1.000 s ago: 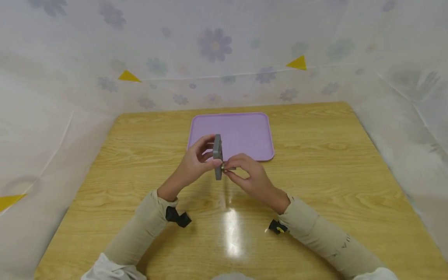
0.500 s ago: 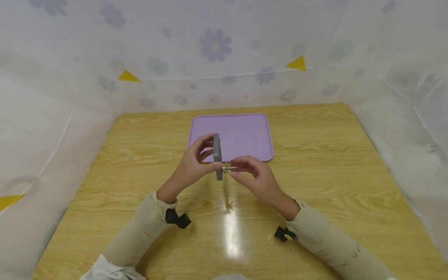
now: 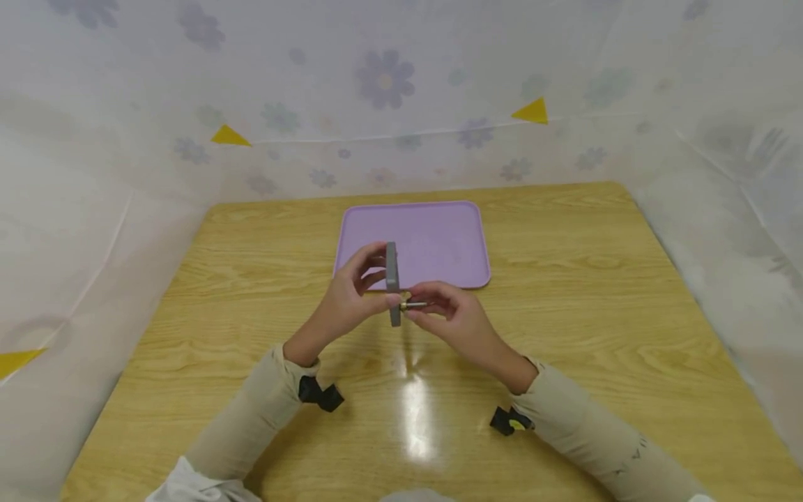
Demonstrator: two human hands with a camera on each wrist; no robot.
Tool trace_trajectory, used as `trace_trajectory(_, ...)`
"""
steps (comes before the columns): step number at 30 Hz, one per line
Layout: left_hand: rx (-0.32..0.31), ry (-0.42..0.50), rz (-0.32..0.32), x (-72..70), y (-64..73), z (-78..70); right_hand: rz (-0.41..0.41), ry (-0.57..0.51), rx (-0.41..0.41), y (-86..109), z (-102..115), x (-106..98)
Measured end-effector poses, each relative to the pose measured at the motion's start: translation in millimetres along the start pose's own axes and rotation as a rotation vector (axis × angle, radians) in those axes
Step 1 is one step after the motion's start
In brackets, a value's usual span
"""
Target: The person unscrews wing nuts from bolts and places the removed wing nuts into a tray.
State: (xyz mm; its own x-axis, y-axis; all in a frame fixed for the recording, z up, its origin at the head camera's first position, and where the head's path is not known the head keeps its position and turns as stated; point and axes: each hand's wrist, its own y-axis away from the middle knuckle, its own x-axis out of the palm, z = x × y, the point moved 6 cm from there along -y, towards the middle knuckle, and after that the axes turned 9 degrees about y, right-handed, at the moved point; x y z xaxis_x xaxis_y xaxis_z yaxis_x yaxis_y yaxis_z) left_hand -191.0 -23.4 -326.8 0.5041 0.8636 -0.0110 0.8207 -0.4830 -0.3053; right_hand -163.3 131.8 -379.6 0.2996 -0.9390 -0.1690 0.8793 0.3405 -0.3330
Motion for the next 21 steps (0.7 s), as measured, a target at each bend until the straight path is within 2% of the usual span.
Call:
trace_trajectory(8,0.002,0.01,0.007,1.3,0.8,1.5,-0.036,0.099,-0.113,-1.5,5.9,0.9)
trace_trajectory(15,0.012,0.01,0.008,0.8,0.6,2.3,-0.033,0.12,-0.371,-3.7,38.0,6.1)
trace_trajectory(21,0.021,0.007,0.004,-0.4,1.0,2.3,-0.074,0.293,-0.502,-4.2,46.7,6.6)
